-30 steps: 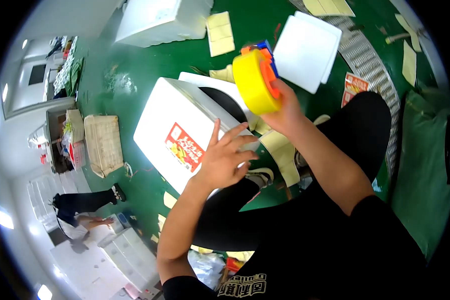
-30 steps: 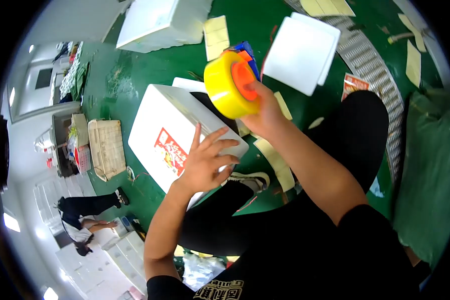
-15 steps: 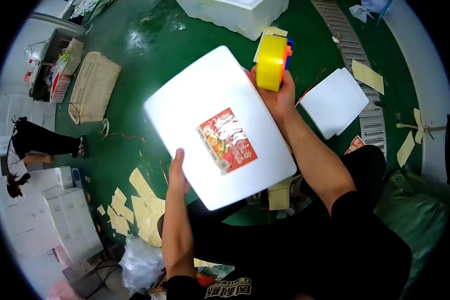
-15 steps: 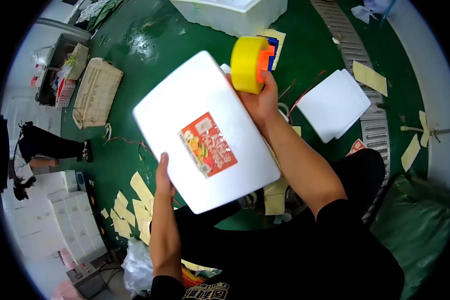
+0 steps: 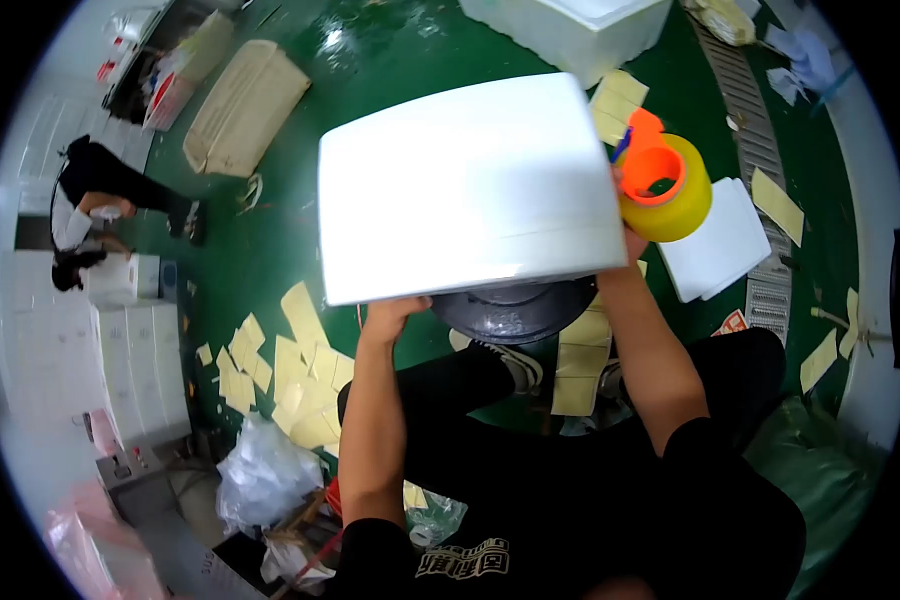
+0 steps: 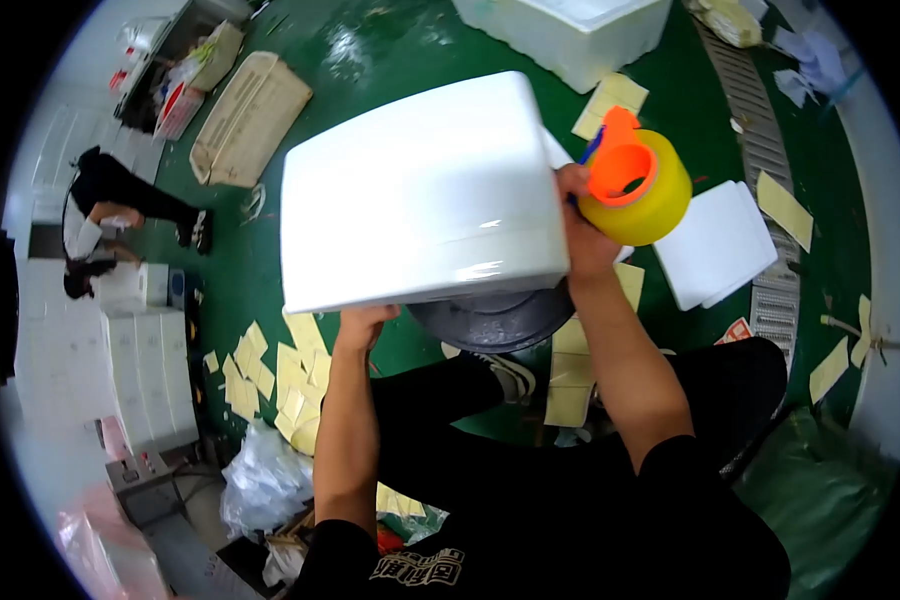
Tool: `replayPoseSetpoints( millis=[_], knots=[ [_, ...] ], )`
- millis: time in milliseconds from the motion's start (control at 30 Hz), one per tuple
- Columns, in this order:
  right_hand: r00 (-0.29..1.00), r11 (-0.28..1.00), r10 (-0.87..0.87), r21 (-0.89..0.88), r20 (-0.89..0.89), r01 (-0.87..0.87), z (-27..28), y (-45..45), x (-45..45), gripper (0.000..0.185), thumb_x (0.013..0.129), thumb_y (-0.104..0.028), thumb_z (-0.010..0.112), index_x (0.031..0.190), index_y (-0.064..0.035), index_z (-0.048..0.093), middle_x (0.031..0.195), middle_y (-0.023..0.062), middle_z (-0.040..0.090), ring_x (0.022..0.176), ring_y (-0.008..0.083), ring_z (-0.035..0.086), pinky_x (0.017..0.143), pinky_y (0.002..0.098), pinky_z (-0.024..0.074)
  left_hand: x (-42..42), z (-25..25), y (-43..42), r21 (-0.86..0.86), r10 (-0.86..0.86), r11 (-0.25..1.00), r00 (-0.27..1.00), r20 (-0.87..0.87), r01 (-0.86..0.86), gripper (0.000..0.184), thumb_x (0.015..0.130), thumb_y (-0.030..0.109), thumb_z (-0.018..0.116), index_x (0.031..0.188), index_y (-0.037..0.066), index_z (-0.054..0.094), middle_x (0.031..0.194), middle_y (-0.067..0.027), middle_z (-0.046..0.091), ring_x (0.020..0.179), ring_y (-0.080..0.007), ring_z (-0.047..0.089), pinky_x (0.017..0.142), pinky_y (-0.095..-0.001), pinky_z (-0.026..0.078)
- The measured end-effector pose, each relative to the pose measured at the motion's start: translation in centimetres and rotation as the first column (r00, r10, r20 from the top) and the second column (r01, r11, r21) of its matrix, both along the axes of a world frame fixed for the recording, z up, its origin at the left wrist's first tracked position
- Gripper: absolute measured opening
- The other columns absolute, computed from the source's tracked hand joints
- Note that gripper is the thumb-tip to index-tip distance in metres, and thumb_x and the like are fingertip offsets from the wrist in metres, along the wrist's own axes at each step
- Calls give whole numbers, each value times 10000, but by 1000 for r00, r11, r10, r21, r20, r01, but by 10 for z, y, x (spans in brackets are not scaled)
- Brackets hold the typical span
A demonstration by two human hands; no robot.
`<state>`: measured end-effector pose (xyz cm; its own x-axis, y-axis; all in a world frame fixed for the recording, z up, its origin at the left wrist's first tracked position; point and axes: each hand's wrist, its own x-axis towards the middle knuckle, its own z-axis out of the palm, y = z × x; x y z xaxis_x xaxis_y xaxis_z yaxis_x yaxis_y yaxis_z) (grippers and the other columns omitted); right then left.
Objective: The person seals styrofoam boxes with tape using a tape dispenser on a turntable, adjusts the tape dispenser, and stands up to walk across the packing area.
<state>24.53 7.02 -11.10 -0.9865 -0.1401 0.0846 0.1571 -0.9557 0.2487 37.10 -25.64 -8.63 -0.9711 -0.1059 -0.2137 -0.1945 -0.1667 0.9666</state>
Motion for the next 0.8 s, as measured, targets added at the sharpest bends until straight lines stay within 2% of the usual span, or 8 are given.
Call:
replayPoseSetpoints(
  millis=[167,233,267,300,367,400,500,800],
  knots=[
    [996,998,67,6,65,-67,-11,29,10,359,926,-249,651,1180,-18,548,1157,162,566,1155,333,531,1071,465,430,0,9,-37,-536,-177,816,976,127,218,682,629,6,807,1271,-17,577,1213,-109,605,1103,-243,579,918,-376,500],
    [992,998,22,55,125,-29,-14,61,17,314,960,-219,577,1200,-16,571,1192,164,592,1202,323,549,1024,486,471,11,41,-83,-346,-21,930,956,293,127,827,649,35,792,1416,-4,484,1369,-133,545,1273,-267,487,1107,-379,360],
    [987,982,-13,190,159,-17,0,77,26,352,919,-153,594,1226,10,536,1129,164,580,1103,286,569,1043,426,469,6,84,-76,-725,0,676,984,-180,-132,752,721,7,703,1437,1,474,1454,-132,502,1334,-263,459,1134,-388,340],
    [962,928,-13,361,274,-90,24,93,35,389,897,-135,605,1253,3,532,1155,160,593,1127,280,577,1041,423,469,-6,132,-53,-522,13,823,925,-380,-226,673,782,5,628,1437,-6,475,1505,-145,460,1378,-266,436,1151,-415,330],
    [920,767,-22,597,392,-236,40,124,50,477,858,-121,639,1308,-19,521,1195,143,616,1142,258,602,1019,402,483,-44,191,-33,-735,-365,645,760,-537,-210,531,908,163,549,1412,4,501,1503,-179,460,1402,-323,419,1156,-480,303],
    [917,669,22,676,397,-309,39,137,49,524,839,-125,660,1335,-34,516,1210,130,626,1135,243,619,1000,385,497,-62,218,-9,-769,-530,629,661,-531,-113,509,951,248,535,1406,20,516,1504,-191,458,1409,-348,409,1159,-501,285],
    [942,303,32,895,334,-328,54,147,38,559,796,-107,695,1325,-37,530,1175,110,641,1068,217,649,898,368,548,-129,262,122,-999,-940,-16,341,2,-40,684,972,593,446,1396,67,548,1523,-174,442,1439,-433,333,1182,-564,167],
    [885,-51,330,943,328,-330,60,138,-33,595,781,-150,702,1347,-66,539,1182,103,647,1021,209,673,858,381,563,-157,218,162,-986,-950,-163,274,151,-21,925,875,805,378,1478,109,462,1570,-174,368,1474,-425,269,1170,-604,160]
  ],
)
